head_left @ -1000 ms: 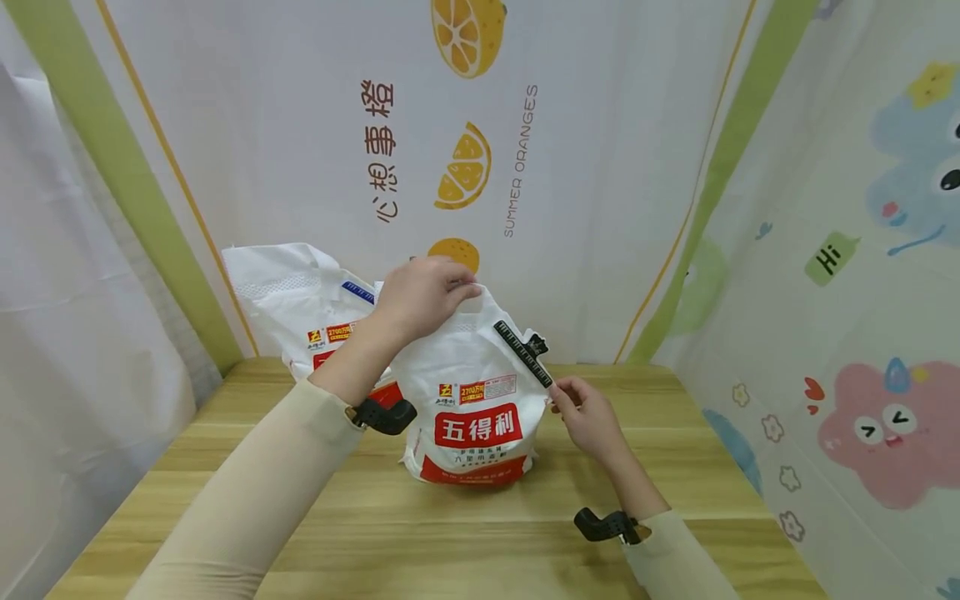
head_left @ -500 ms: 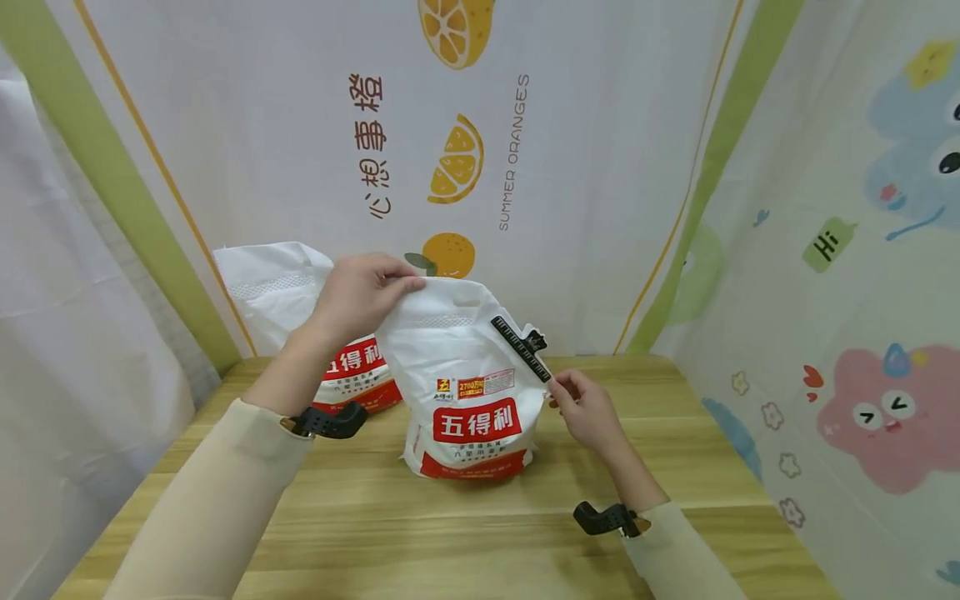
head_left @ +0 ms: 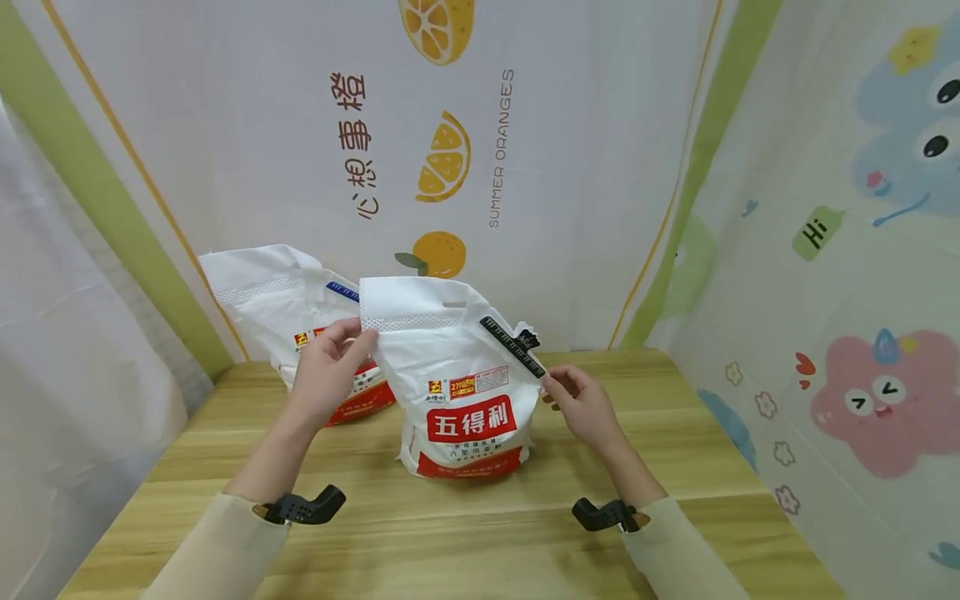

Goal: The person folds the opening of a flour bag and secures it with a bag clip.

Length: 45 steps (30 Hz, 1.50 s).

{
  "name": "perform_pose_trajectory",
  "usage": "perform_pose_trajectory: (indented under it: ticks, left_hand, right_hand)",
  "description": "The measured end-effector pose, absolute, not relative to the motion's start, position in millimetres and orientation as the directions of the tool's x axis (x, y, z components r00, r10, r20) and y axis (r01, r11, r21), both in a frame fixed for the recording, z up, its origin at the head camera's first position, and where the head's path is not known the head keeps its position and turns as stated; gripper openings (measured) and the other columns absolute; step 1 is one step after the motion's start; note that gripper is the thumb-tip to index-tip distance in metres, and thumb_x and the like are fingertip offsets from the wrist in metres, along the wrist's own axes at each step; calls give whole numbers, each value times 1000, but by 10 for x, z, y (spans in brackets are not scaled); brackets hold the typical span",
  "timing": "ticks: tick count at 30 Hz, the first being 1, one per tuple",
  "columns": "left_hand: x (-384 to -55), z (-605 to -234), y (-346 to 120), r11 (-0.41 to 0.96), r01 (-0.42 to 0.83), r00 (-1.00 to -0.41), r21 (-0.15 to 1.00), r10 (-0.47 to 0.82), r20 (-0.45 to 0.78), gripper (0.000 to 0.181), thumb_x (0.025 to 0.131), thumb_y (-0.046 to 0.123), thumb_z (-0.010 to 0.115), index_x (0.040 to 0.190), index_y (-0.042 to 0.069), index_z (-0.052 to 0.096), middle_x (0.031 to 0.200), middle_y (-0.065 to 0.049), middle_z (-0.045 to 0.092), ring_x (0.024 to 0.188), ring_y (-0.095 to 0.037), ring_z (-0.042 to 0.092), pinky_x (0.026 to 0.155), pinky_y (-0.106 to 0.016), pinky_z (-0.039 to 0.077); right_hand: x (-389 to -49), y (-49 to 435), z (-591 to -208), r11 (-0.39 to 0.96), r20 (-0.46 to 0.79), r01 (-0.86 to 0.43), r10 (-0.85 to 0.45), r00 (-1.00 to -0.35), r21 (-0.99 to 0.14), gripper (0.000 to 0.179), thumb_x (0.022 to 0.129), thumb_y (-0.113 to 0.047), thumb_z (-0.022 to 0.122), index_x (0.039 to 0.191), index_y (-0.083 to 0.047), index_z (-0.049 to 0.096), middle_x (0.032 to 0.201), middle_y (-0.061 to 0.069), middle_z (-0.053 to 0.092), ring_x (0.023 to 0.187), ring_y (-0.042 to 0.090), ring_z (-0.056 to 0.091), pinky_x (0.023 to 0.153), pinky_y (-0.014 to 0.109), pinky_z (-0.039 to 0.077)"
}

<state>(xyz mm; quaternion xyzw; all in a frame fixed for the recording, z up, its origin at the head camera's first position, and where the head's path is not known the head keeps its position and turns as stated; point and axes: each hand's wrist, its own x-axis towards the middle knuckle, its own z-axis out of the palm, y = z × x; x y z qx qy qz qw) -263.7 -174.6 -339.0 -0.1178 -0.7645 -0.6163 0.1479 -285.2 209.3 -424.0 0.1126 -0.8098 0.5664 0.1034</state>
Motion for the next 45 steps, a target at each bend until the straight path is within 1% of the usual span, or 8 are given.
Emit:
perform_pose_trajectory:
  ticks: [4, 11, 17, 21, 26, 31, 39, 45]
  left_hand:
    - [-2608, -3559, -1733, 213, 422, -898, 881, -36, 439, 32, 109, 18, 70, 129, -7, 72, 102, 8, 76, 88, -5, 73, 82, -22, 65]
    - [-2615, -3564, -1626, 357, 490, -803, 795, -169, 571, 18, 104, 15, 78, 106, -2, 81, 91, -13, 76, 73, -2, 65, 65, -14, 54]
    - [-2581, -3686, -1581, 170, 413, -895, 895, -108, 433, 32, 106, 17, 74, 131, -1, 69, 104, 3, 76, 87, -5, 72, 80, -21, 64]
    - [-2524, -3839, -1575, 218, 304, -949, 927, -19, 316, 42, 103, 23, 79, 138, 3, 66, 112, -4, 76, 94, -6, 74, 82, -22, 62]
    - [-2496, -3938, -1522, 302, 276, -951, 912, -54, 306, 32, 100, 30, 84, 119, 6, 75, 100, -10, 75, 83, -12, 66, 69, -23, 54]
    - [-2505, -3955, -1491, 285, 268, -949, 920, -86, 303, 32, 100, 31, 84, 118, 6, 77, 99, -8, 77, 84, -12, 64, 69, -22, 53]
    - [-2542, -3992, -1528, 230, 228, -961, 946, -102, 256, 37, 100, 29, 84, 127, 5, 76, 117, -12, 81, 96, -7, 75, 80, -21, 62]
    - [-2529, -4077, -1587, 172, 237, -972, 956, 34, 234, 48, 104, 26, 78, 146, 6, 64, 126, -10, 76, 104, -9, 73, 88, -25, 63]
  right_hand:
    - [-2856, 2070, -4225, 339, 319, -319, -56, -946, -885, 21, 111, -18, 67, 119, 0, 74, 106, 21, 77, 88, 16, 72, 77, 32, 64]
    - [-2812, 2073, -4254, 387, 364, -327, 24, -931, -862, 13, 107, -14, 71, 109, -2, 76, 95, 17, 77, 76, 10, 71, 66, 27, 60]
    - [-2803, 2083, -4270, 345, 358, -334, 7, -934, -877, 17, 108, -16, 71, 115, 0, 75, 99, 18, 78, 80, 17, 75, 69, 31, 63]
    - [-2830, 2065, -4285, 309, 331, -323, -30, -943, -894, 20, 107, -17, 72, 116, 0, 74, 101, 21, 78, 80, 16, 74, 71, 31, 63]
    - [-2830, 2030, -4304, 311, 322, -310, -16, -947, -898, 17, 108, -18, 72, 110, -1, 75, 98, 20, 78, 77, 11, 72, 70, 30, 63]
    - [-2821, 2032, -4325, 337, 331, -307, 13, -944, -890, 14, 107, -15, 72, 108, -2, 76, 96, 16, 79, 75, 11, 73, 68, 29, 62]
    - [-2817, 2022, -4314, 339, 326, -298, 26, -945, -892, 14, 107, -14, 72, 108, -1, 76, 95, 15, 80, 74, 9, 72, 66, 25, 59]
    - [-2824, 2033, -4280, 277, 296, -294, -35, -955, -915, 20, 109, -13, 66, 116, 6, 72, 100, 20, 78, 77, 8, 73, 69, 25, 61]
